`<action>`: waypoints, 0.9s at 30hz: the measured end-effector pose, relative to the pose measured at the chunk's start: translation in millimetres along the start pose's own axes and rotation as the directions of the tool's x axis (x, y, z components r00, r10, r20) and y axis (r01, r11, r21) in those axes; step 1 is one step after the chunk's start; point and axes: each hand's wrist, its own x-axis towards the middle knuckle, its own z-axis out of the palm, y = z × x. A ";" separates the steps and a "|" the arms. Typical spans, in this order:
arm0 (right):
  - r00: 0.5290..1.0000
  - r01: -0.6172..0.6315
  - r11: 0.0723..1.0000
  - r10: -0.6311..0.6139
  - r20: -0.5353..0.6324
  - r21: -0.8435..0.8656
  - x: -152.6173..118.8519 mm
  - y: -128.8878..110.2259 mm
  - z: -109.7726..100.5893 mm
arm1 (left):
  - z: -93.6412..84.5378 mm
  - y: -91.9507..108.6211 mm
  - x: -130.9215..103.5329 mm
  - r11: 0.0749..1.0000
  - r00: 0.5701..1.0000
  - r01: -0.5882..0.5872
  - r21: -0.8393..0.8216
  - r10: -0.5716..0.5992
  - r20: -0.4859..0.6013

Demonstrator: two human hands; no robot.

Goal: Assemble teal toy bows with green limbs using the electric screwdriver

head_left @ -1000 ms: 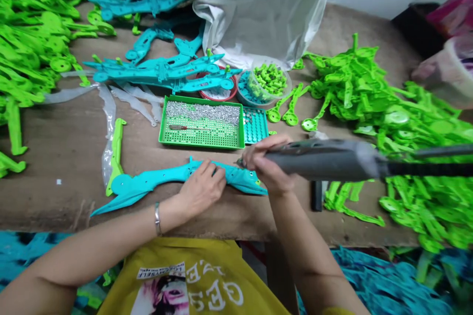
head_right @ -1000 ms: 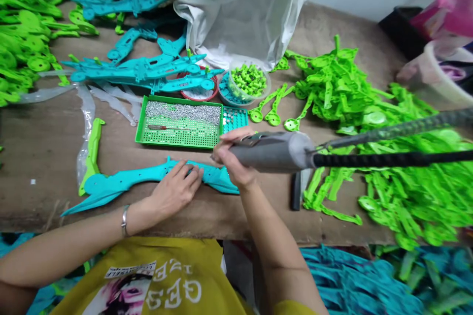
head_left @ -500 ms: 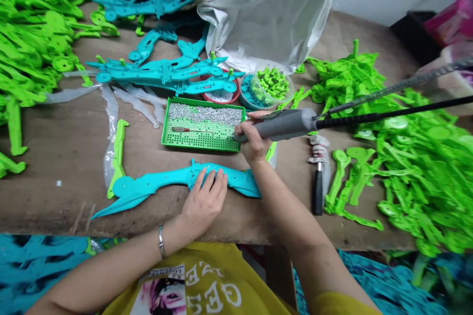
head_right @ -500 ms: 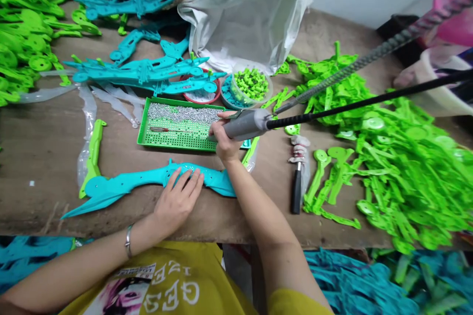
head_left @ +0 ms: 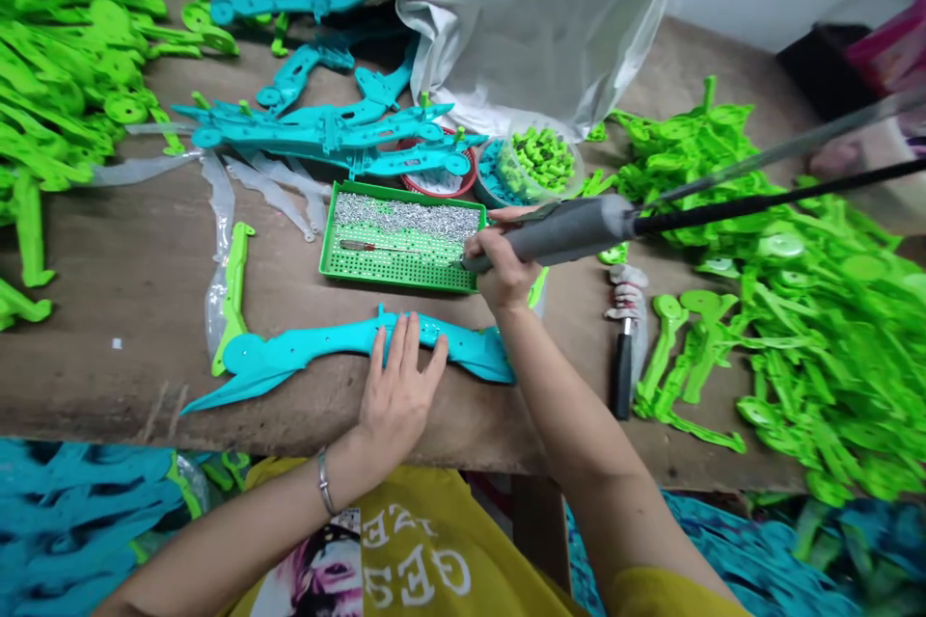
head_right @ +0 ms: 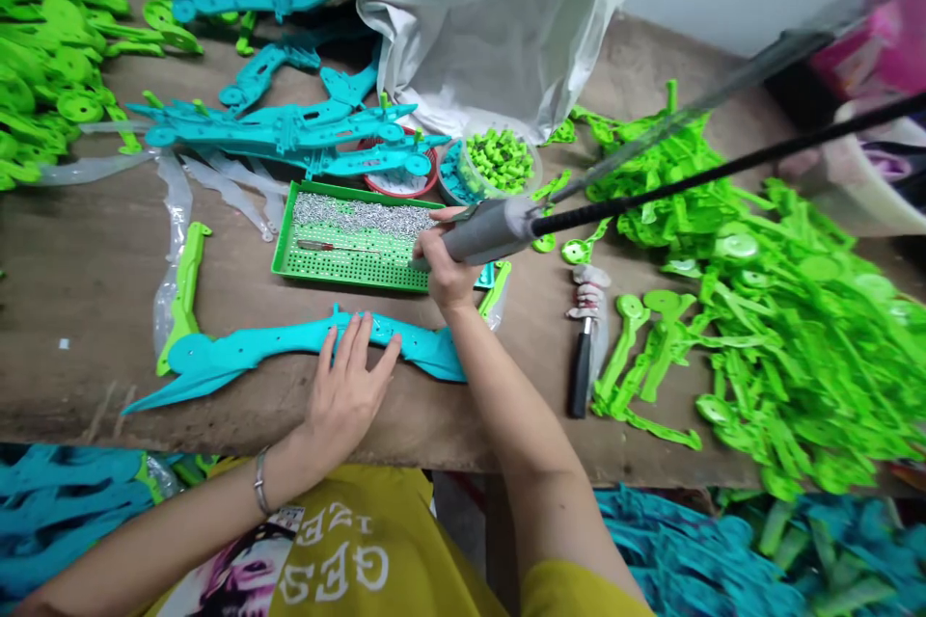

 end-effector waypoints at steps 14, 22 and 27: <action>0.987 -0.087 0.985 0.065 0.149 0.151 -74.4 -56.8 -2.1 | 10.3 -4.4 -3.9 0.999 1.000 -0.031 -0.043 0.031 -0.001; 0.985 -0.105 0.992 0.093 0.146 0.075 -78.0 -54.1 -4.3 | 8.9 -3.8 -3.5 0.999 1.000 -0.016 -0.045 0.015 -0.004; 0.975 -0.113 0.990 0.095 0.199 0.083 -79.0 -50.2 -7.3 | 11.6 -4.3 -4.7 0.999 1.000 -0.021 -0.032 0.021 0.002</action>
